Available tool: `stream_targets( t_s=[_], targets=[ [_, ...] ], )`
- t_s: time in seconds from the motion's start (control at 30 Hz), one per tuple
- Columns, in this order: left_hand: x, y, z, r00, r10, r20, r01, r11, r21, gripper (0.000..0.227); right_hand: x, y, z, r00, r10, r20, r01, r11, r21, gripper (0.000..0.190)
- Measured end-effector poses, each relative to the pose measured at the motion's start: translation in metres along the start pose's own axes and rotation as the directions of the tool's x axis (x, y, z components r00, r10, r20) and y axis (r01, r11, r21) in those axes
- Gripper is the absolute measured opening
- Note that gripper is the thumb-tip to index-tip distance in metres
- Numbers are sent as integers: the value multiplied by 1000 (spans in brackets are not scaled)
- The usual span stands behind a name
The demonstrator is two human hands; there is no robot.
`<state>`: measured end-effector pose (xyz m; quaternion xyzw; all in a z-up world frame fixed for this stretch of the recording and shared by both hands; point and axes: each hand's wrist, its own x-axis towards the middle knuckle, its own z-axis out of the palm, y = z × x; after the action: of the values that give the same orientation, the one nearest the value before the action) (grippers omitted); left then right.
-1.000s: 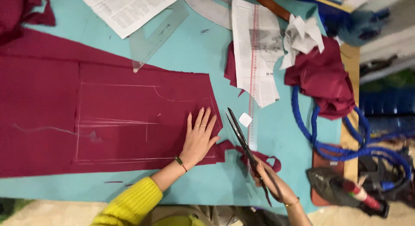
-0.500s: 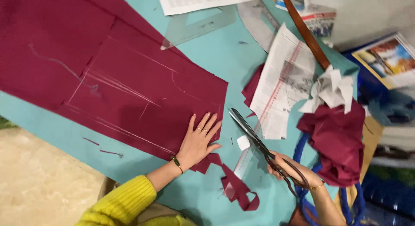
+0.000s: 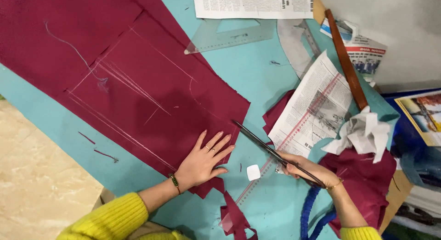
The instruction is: The person uses a ruler and chalk to mark lines on a piece of maroon fabric laid on a table. They then use scissors to cut the fabric along the marked lines, separating the pattern from the rest of the material.
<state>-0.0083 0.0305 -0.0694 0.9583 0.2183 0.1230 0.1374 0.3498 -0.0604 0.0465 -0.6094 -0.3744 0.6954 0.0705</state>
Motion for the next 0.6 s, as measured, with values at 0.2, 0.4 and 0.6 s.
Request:
stream_targets(
  t_s=[0.2, 0.4, 0.6],
  targets=[
    [1, 1, -9, 1000, 9, 1, -9, 1000, 14, 76, 11, -34, -26, 998, 51, -27, -55, 979, -196, 87],
    [1, 1, -9, 1000, 7, 16, -7, 1000, 27, 78, 24, -53, -24, 996, 81, -22, -84, 981, -174, 90],
    [1, 0, -9, 1000, 5, 28, -6, 1000, 19, 80, 27, -52, -20, 995, 94, -40, -100, 977, -190, 88]
  ],
)
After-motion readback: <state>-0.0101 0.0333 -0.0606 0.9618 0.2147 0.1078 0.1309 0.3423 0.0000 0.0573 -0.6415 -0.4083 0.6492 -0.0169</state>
